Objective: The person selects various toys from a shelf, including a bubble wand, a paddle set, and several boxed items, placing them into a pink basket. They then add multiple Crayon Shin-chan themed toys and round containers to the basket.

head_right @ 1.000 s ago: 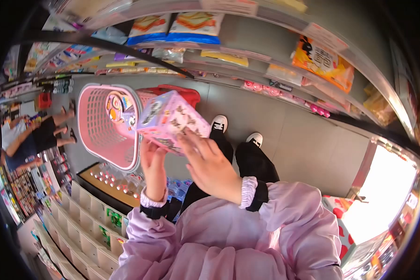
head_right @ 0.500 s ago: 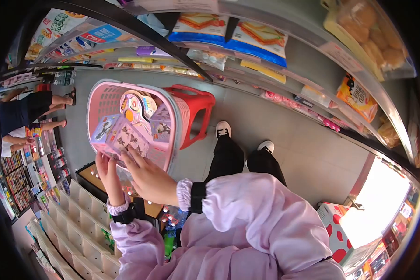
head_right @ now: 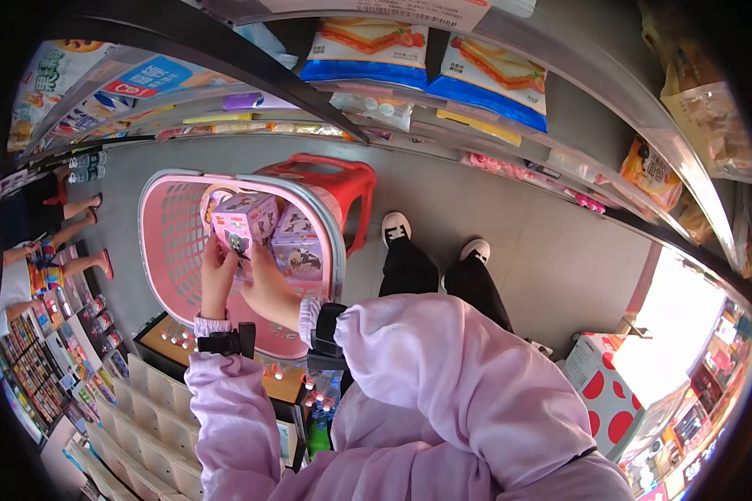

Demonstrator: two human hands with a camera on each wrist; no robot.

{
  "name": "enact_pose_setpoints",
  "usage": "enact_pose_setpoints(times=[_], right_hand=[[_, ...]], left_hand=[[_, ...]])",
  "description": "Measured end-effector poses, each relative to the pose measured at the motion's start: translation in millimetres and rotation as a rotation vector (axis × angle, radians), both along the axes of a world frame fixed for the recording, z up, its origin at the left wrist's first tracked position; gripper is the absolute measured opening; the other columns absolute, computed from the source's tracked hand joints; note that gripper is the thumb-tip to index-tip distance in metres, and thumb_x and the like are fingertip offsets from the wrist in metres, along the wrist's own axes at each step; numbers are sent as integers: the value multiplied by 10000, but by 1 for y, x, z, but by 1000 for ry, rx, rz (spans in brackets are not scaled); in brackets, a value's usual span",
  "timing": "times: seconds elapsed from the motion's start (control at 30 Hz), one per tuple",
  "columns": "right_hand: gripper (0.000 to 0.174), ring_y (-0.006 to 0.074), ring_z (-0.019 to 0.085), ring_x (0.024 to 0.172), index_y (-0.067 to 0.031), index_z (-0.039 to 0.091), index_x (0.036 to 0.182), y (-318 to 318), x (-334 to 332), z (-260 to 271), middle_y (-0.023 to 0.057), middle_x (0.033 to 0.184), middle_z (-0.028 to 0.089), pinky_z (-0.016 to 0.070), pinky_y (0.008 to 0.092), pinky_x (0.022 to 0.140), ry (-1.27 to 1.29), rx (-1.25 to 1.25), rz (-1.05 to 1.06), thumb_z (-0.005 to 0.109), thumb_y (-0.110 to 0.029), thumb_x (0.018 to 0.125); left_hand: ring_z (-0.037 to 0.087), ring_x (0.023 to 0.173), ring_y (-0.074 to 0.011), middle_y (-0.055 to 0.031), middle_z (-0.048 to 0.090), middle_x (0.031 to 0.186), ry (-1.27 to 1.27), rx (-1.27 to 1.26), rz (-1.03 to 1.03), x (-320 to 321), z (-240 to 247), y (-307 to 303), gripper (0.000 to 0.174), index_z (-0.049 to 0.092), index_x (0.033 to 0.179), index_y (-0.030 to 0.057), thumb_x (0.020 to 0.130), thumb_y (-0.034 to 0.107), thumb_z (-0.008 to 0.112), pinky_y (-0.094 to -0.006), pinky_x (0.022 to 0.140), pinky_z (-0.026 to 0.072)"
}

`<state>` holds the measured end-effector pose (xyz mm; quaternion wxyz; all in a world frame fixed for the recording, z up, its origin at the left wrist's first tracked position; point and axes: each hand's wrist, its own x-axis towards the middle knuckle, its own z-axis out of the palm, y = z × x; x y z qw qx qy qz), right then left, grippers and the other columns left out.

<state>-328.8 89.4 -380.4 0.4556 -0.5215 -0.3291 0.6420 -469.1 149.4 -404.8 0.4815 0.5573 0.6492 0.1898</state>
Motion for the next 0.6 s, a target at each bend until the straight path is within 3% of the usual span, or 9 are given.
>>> enact_pose_setpoints(times=[0.1,0.17,0.23,0.27,0.37,0.4,0.5,0.57,0.6], right_hand=[[659,302,521,1062,87,128,1317,2,6,-5,288,1292,286,431,306,859,-17,-86,79,466,-24,763],[649,298,519,1067,92,146,1309,0,12,1,285,1281,297,430,300,860,-39,-110,101,471,-19,758],[601,283,542,1030,84,201,1286,-8,9,1,278,1257,329,436,297,845,-250,96,39,470,-21,759],[579,276,553,1011,80,228,1275,-13,9,0,274,1244,346,438,295,838,-361,198,3,470,-22,759],[487,255,571,954,41,316,1222,-21,42,27,252,1180,404,445,310,820,-53,3,206,469,-22,764],[391,373,449,1070,42,401,1113,-28,54,35,256,1136,445,390,391,864,10,24,138,480,-22,735],[344,343,507,1010,38,424,1089,-50,99,45,224,1054,514,413,374,839,90,104,201,469,-19,753],[276,280,575,899,26,456,1044,-65,135,59,176,938,571,452,342,774,103,105,157,458,-13,771],[267,265,583,882,23,459,1037,-74,155,63,169,923,577,459,335,759,108,105,146,459,-11,772]], left_hand=[[463,685,-90,-32,499,817,68,14,-46,8,-9,1,455,412,1171,-8,746,45,566,-234,571,420],[474,704,-96,-59,508,890,72,36,-48,15,-11,0,498,382,1203,-16,752,52,581,-238,576,431],[483,718,-103,-89,508,972,6,49,-26,24,-5,-1,533,352,1225,-26,756,55,592,-238,576,437],[510,801,-131,-127,491,1061,97,83,-107,18,-9,-2,547,334,1238,-27,756,35,586,-251,662,449],[512,910,-158,-142,492,1082,340,429,-212,32,7,-15,526,342,1239,-23,768,26,571,-278,769,434],[507,935,-167,-146,490,1091,297,409,-192,42,20,-19,511,347,1237,-24,774,20,559,-289,791,425],[503,981,-190,-152,485,1116,106,360,-141,92,69,-32,468,363,1225,-24,788,2,526,-311,832,408],[512,976,-200,-149,483,1130,-102,340,-122,129,93,-44,437,379,1213,-24,794,-8,505,-311,824,412],[541,914,-214,-134,518,1083,-96,391,-164,152,106,-50,365,430,1160,-23,799,-14,487,-316,814,416]])
